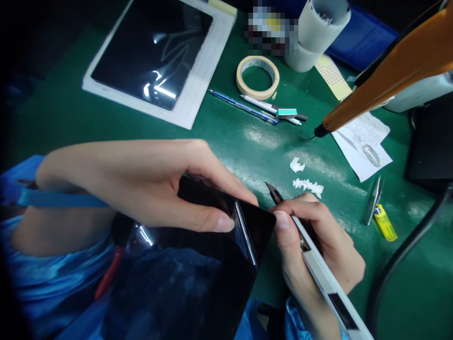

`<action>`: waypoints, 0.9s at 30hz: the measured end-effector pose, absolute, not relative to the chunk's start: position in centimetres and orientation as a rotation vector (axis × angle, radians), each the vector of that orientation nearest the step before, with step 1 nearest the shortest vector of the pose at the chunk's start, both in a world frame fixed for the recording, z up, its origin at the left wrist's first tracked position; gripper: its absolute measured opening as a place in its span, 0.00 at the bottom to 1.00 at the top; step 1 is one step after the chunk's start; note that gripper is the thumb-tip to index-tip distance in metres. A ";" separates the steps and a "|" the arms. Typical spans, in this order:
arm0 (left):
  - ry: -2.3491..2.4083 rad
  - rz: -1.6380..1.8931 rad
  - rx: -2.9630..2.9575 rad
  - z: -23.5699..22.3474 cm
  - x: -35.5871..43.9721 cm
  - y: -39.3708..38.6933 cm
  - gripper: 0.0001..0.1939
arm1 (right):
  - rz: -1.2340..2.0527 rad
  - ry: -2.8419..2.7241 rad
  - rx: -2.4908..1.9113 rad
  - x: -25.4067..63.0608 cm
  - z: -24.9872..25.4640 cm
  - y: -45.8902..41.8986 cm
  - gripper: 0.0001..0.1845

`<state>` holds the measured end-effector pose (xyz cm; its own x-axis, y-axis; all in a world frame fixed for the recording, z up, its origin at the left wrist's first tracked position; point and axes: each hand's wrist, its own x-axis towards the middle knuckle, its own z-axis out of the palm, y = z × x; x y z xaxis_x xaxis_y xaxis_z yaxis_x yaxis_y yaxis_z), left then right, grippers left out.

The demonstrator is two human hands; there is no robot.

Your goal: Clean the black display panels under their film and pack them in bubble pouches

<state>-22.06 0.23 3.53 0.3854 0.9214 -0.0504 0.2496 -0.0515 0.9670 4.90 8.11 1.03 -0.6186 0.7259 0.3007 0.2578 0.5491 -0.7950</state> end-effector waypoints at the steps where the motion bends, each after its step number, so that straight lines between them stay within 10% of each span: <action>1: 1.100 0.788 1.570 3.5 -22.1 0.2 0.11 | 0.954 -2.161 -0.802 4.8 1.2 7.9 0.06; 19: 1.050 0.762 1.582 3.1 -22.1 0.7 0.12 | 0.777 -2.134 -0.859 4.6 1.0 8.9 0.17; 27: 1.111 0.672 1.554 3.0 -22.3 1.0 0.14 | 1.082 -2.120 -0.782 5.3 0.9 9.3 0.07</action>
